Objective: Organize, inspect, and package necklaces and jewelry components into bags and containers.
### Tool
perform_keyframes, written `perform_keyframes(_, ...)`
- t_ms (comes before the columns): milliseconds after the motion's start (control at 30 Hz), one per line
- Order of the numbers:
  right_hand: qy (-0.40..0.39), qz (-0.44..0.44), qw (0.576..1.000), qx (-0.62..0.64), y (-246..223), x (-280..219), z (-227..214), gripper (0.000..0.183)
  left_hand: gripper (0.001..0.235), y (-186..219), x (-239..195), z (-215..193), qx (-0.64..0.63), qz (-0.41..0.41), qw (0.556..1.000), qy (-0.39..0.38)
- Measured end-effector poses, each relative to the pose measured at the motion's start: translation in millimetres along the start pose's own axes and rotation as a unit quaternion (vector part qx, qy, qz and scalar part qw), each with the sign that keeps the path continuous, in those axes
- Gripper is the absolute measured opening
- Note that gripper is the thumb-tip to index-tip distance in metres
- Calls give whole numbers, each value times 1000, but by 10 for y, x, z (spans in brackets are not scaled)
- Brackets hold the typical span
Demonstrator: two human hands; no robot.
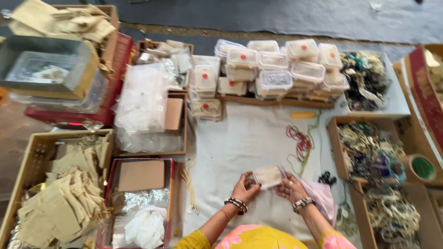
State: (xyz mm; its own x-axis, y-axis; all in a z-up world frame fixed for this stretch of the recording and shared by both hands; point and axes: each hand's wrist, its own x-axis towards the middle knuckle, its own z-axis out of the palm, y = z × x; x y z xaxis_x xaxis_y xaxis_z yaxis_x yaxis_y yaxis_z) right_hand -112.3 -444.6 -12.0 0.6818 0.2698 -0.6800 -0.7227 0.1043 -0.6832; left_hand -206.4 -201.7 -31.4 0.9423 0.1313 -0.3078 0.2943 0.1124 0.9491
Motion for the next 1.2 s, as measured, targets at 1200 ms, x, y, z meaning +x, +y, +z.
perform_keyframes(1200, 95, -311, 710, -625, -25, -233, 322, 60, 64, 266, 74, -154, -210, -132, 968, 21)
